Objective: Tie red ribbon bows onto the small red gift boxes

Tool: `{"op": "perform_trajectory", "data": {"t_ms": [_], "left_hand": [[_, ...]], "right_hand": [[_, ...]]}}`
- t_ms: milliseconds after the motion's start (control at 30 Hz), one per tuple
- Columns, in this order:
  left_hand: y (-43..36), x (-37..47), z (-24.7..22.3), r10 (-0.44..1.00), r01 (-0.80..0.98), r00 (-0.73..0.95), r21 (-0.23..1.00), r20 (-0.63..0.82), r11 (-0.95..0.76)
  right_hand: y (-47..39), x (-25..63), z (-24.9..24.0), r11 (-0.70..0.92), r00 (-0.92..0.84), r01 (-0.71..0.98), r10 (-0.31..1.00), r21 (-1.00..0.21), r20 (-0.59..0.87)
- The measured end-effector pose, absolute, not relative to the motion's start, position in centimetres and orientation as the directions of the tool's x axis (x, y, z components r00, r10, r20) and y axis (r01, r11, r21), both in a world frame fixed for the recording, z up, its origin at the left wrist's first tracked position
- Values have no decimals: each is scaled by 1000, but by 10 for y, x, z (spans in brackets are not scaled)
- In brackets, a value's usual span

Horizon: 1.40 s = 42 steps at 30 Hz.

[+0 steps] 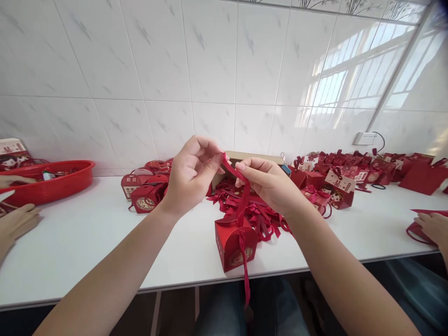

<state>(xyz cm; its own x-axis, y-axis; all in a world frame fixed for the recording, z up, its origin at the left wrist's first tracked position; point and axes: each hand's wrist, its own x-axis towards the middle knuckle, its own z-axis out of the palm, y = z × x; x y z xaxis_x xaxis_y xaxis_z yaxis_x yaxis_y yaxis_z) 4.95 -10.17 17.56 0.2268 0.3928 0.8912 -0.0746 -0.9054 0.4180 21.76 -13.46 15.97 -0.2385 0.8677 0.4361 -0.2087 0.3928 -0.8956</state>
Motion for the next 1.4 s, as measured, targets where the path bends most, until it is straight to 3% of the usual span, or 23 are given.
{"op": "perform_trajectory", "data": {"t_ms": [167,267,367,500,600,700,900,1000,1133,1400], "left_hand": [[-110,52,178,389,-91,218,415,895,-905],[-113,57,187,375,-110,226,406,899,-907],[-113,57,185,444,-81,216,469,869,-879],[-102,44,149,653,113,380,668,655,-736],[-89,33,108,718,410,586,628,374,-662],[-83,29,79,757,507,574,591,311,-627],[-79,35,66,780,532,474,573,408,-623],[-74,36,62,830,481,372,679,415,-555],[-67,35,53,892,365,302,824,336,-434],[-82,36,53,902,329,284,850,326,-411]], "right_hand": [[-140,223,167,402,-331,-29,860,-915,388],[-143,225,170,462,-371,-46,815,-886,444],[-147,228,170,529,-258,-69,810,-846,527],[-148,236,165,519,-96,7,851,-854,516],[-145,239,157,467,-60,4,883,-884,466],[-140,234,142,390,-38,5,920,-921,390],[-123,218,98,269,26,99,962,-958,273],[-116,214,79,256,90,273,953,-927,290],[-112,213,67,206,46,466,966,-861,256],[-106,211,62,134,100,599,966,-789,240]]}}
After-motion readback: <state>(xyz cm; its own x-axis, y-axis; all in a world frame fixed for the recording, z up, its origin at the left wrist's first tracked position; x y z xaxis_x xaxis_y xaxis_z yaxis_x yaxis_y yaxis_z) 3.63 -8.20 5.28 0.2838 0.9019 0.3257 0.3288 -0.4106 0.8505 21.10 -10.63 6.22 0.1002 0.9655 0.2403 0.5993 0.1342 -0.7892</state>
